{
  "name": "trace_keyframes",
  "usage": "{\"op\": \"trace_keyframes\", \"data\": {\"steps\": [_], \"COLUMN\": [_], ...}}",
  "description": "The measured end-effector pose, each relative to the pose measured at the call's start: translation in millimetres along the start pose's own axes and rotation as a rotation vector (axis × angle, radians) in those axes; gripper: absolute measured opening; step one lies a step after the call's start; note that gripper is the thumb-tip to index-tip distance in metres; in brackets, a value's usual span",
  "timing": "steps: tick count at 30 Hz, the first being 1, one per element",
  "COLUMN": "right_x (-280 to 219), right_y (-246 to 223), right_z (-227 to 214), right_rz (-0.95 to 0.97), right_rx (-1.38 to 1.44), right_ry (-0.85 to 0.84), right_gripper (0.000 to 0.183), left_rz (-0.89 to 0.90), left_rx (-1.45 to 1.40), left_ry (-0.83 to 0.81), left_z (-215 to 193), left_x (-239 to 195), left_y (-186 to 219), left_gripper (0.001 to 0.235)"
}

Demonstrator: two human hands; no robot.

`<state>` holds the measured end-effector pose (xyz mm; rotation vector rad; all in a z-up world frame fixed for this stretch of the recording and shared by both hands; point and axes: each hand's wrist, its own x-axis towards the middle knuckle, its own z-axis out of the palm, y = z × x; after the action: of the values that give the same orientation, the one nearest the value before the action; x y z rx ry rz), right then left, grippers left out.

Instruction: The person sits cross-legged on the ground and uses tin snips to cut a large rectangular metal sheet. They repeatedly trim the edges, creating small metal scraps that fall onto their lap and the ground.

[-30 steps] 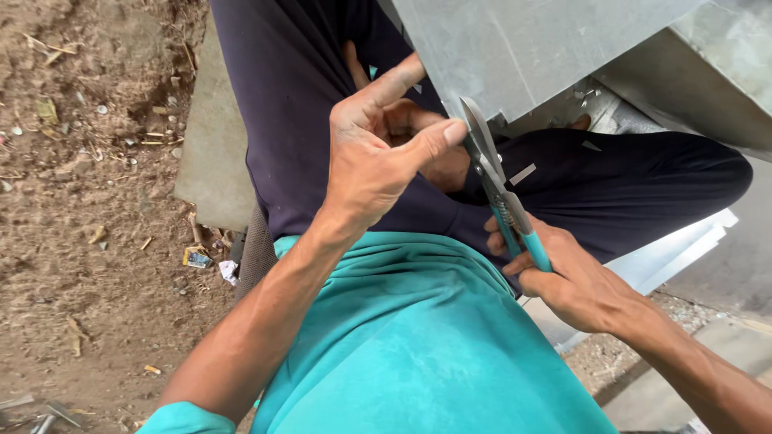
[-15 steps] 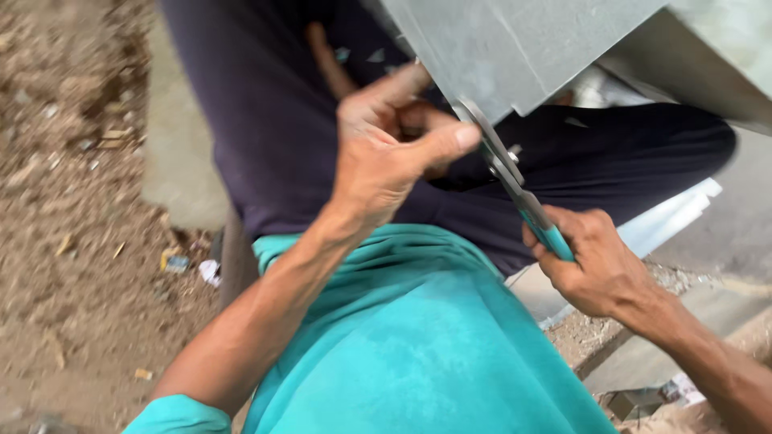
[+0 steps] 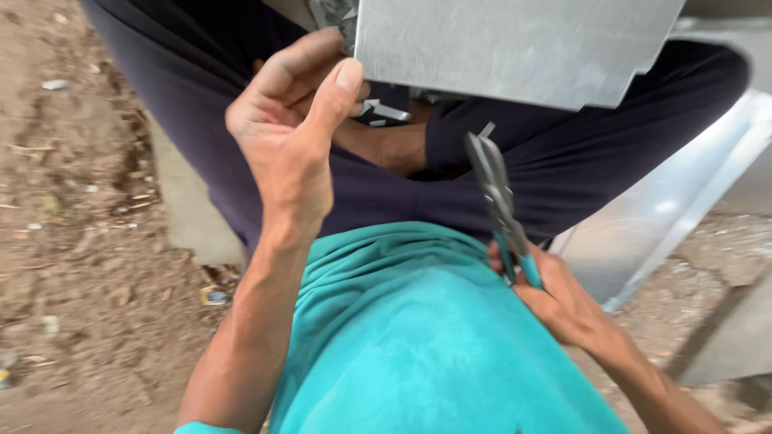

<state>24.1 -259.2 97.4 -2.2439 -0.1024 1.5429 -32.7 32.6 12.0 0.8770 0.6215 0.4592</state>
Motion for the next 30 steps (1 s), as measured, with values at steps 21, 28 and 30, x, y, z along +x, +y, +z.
{"op": "trace_keyframes", "data": {"steps": [21, 28, 30], "right_x": [63.0, 48.1, 44.3], "right_y": [-38.3, 35.6, 52.0], "right_z": [10.4, 9.4, 13.6], "right_rz": [-0.318, -0.271, -0.212], "right_rx": [-0.064, -0.114, 0.015], "right_ry": [-0.021, 0.115, 0.182], "right_gripper": [0.014, 0.018, 0.018], "left_rz": [0.045, 0.041, 0.235], "left_rx": [0.215, 0.527, 0.615], "left_ry": [-0.022, -0.049, 0.023], "left_z": [21.2, 80.0, 110.5], "left_x": [-13.4, 71.6, 72.9], "left_y": [15.8, 22.3, 0.8], "left_gripper": [0.036, 0.038, 0.028]}}
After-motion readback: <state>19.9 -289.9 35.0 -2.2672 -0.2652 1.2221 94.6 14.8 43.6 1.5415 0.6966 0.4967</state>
